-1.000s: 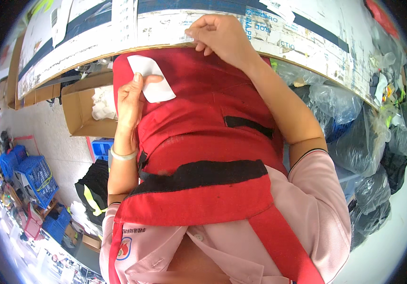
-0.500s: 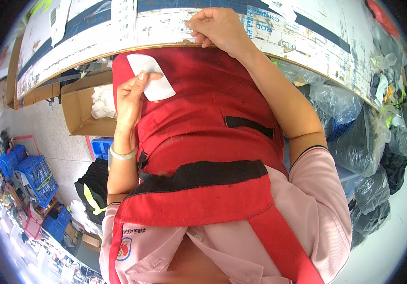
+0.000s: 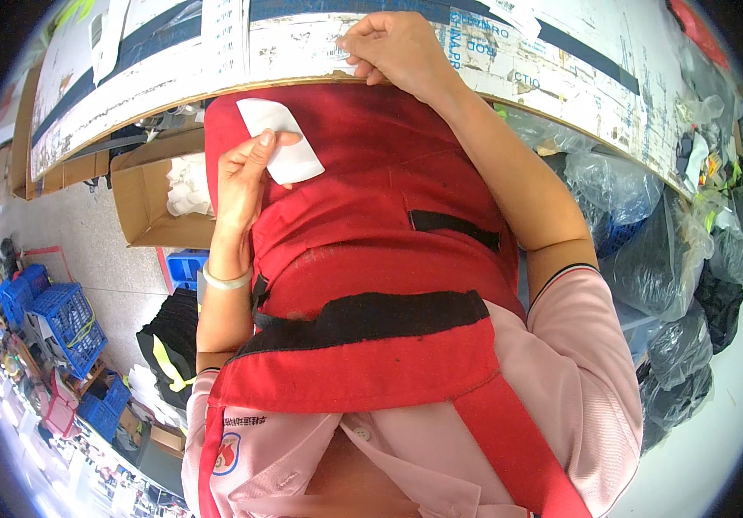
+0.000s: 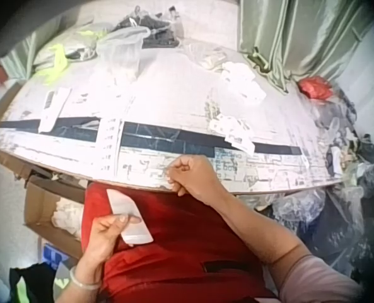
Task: The person is peeling a price tag or label sticker from a backing sheet and applying it to a surface or another object at a workbench.
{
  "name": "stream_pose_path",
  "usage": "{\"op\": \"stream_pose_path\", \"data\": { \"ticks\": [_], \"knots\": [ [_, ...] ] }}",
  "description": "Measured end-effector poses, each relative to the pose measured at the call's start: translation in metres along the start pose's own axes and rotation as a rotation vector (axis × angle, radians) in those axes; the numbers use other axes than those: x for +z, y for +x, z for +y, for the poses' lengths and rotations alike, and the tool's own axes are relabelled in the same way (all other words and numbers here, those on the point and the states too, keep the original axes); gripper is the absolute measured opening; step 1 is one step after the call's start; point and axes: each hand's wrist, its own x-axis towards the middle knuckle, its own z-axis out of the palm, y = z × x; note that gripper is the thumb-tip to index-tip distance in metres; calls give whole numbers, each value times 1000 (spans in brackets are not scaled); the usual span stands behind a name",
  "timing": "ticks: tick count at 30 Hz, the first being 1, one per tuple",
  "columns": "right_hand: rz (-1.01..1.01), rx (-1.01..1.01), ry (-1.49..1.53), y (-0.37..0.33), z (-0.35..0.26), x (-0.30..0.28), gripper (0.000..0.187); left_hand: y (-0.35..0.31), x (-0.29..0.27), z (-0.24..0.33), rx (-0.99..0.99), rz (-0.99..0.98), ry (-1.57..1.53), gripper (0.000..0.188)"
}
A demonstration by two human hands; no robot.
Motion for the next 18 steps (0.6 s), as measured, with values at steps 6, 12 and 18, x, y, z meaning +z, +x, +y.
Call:
{"op": "stream_pose_path", "data": {
  "ticks": [6, 12, 18],
  "knots": [
    [6, -10, -10, 0, -1, 1, 23, 0, 0, -1, -2, -4, -4, 33],
    [-9, 53, -48, -1, -9, 1, 21, 0, 0, -1, -1, 2, 13, 33],
    [2, 16, -125, -3, -10, 6, 20, 1, 0, -3, -7, -12, 11, 33]
  ]
}}
